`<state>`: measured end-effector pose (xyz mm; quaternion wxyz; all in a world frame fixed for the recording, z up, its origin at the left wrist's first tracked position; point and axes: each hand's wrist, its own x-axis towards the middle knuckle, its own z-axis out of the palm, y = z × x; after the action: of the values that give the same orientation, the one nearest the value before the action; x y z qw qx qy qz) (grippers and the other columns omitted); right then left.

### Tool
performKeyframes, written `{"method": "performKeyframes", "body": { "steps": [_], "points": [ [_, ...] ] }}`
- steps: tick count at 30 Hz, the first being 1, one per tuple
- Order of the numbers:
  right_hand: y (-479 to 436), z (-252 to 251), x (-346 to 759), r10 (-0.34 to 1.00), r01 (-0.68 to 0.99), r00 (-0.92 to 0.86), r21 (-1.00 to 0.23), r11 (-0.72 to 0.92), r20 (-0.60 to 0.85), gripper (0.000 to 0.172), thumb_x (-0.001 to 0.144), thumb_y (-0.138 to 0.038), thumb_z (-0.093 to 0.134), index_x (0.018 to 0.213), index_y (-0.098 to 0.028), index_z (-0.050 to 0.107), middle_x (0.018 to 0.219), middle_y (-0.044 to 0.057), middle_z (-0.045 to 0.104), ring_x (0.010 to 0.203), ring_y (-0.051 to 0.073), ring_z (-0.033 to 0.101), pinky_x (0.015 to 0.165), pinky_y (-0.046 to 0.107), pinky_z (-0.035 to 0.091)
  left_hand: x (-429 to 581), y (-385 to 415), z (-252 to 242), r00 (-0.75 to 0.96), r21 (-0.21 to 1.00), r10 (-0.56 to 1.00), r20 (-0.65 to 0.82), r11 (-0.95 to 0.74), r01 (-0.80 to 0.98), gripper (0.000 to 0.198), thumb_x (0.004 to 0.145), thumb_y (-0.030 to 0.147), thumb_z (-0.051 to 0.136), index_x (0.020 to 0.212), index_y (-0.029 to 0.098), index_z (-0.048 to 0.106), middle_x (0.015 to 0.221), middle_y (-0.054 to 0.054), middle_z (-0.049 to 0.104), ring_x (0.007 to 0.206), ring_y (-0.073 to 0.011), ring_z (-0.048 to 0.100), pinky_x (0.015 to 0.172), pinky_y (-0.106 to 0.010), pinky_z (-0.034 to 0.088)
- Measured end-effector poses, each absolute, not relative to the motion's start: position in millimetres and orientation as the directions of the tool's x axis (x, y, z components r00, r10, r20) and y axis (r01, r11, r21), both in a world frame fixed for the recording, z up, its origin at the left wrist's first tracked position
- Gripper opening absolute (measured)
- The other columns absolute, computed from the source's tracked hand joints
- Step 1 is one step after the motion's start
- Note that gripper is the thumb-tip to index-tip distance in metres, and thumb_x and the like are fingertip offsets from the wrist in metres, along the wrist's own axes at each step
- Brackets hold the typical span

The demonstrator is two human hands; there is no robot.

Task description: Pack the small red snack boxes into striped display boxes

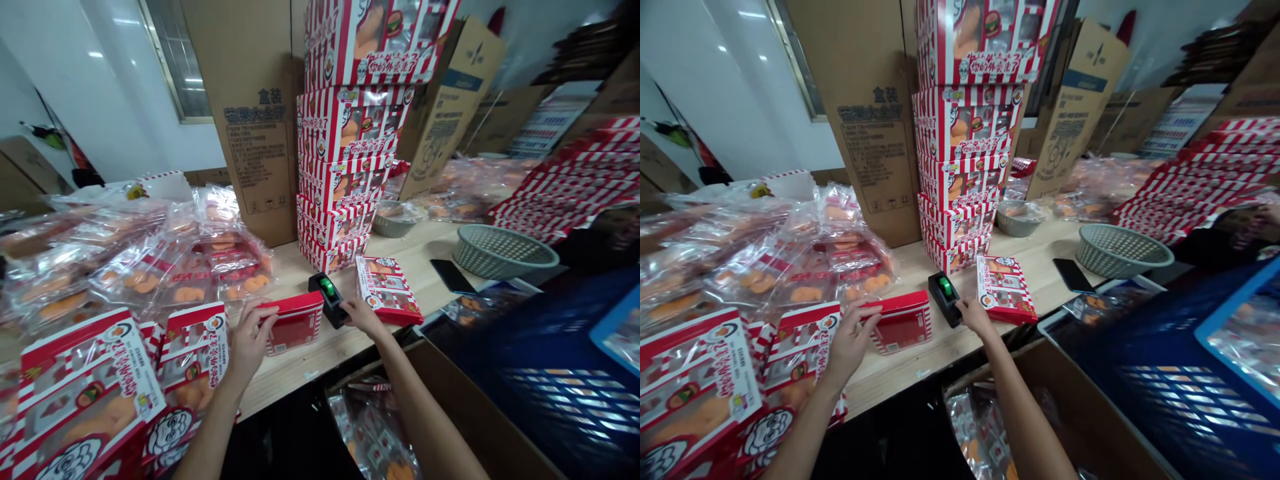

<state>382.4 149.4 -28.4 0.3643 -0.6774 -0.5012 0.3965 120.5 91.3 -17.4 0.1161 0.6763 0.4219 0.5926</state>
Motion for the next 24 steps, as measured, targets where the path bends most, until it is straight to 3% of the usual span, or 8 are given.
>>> {"method": "performKeyframes", "body": {
  "steps": [3, 6, 9, 14, 18, 21, 24],
  "points": [
    [130, -40, 387, 0.971, 0.202, 0.164, -0.957, -0.206, -0.175, 0.022, 0.069, -0.038, 0.061, 0.077, -0.017, 0.060, 0.068, 0.002, 0.062, 0.062, 0.018, 0.063, 0.060, 0.031, 0.052, 119, 91, -20, -0.060, 0.655, 0.706, 0.705, -0.616, 0.438, 0.013, 0.083, 0.025, 0.052, 0.091, 0.023, 0.063, 0.099, -0.002, 0.058, 0.100, -0.0141, 0.054, 0.090, -0.030, 0.042],
    [110, -57, 388, 0.974, 0.066, 0.180, -0.986, -0.154, -0.140, 0.039, 0.060, -0.051, 0.065, 0.076, -0.016, 0.060, 0.076, 0.005, 0.064, 0.076, 0.022, 0.065, 0.068, 0.033, 0.052, 119, 93, -20, -0.065, 0.646, 0.704, 0.707, -0.605, 0.466, 0.013, 0.084, 0.026, 0.052, 0.091, 0.022, 0.062, 0.100, -0.003, 0.057, 0.100, -0.0149, 0.054, 0.090, -0.032, 0.042],
    [103, -75, 381, 0.960, 0.034, 0.265, -0.994, -0.100, -0.088, 0.040, 0.056, -0.054, 0.066, 0.065, -0.016, 0.059, 0.071, 0.005, 0.063, 0.076, 0.023, 0.064, 0.069, 0.035, 0.051, 120, 92, -17, -0.031, 0.628, 0.715, 0.699, -0.593, 0.504, 0.012, 0.083, 0.026, 0.053, 0.091, 0.022, 0.061, 0.102, -0.003, 0.056, 0.100, -0.0155, 0.054, 0.089, -0.032, 0.043],
    [100, -85, 373, 0.928, 0.050, 0.373, -0.998, -0.037, -0.016, 0.035, 0.057, -0.052, 0.065, 0.055, -0.018, 0.055, 0.059, 0.003, 0.059, 0.060, 0.019, 0.058, 0.058, 0.033, 0.050, 131, 83, -7, 0.038, 0.532, 0.660, 0.750, -0.637, 0.557, 0.009, 0.083, 0.021, 0.053, 0.091, 0.020, 0.057, 0.103, -0.004, 0.055, 0.098, -0.0156, 0.056, 0.086, -0.032, 0.045],
    [72, -50, 354, 0.934, 0.031, 0.356, -0.999, 0.009, 0.020, 0.032, 0.064, -0.048, 0.064, 0.066, -0.017, 0.060, 0.060, 0.001, 0.058, 0.045, 0.013, 0.049, 0.046, 0.026, 0.043, 138, 79, -4, 0.047, 0.510, 0.644, 0.764, -0.647, 0.567, 0.008, 0.083, 0.018, 0.053, 0.090, 0.018, 0.056, 0.101, -0.005, 0.057, 0.096, -0.0151, 0.056, 0.083, -0.030, 0.047],
    [53, -7, 318, 0.971, -0.054, 0.225, -0.994, 0.099, 0.085, 0.027, 0.071, -0.042, 0.062, 0.083, -0.017, 0.064, 0.067, 0.000, 0.061, 0.043, 0.009, 0.046, 0.044, 0.022, 0.038, 139, 78, -4, 0.066, 0.508, 0.646, 0.760, -0.655, 0.559, 0.009, 0.082, 0.017, 0.053, 0.091, 0.019, 0.056, 0.100, -0.005, 0.057, 0.096, -0.0145, 0.056, 0.083, -0.029, 0.046],
    [55, 24, 281, 0.988, -0.130, 0.119, -0.985, 0.110, 0.095, 0.025, 0.071, -0.041, 0.063, 0.070, -0.016, 0.063, 0.055, -0.001, 0.058, 0.040, 0.007, 0.044, 0.041, 0.020, 0.036, 136, 77, -4, 0.089, 0.528, 0.669, 0.738, -0.654, 0.542, 0.009, 0.083, 0.018, 0.053, 0.092, 0.019, 0.056, 0.101, -0.005, 0.057, 0.096, -0.0148, 0.055, 0.084, -0.029, 0.045]
  ]
}}
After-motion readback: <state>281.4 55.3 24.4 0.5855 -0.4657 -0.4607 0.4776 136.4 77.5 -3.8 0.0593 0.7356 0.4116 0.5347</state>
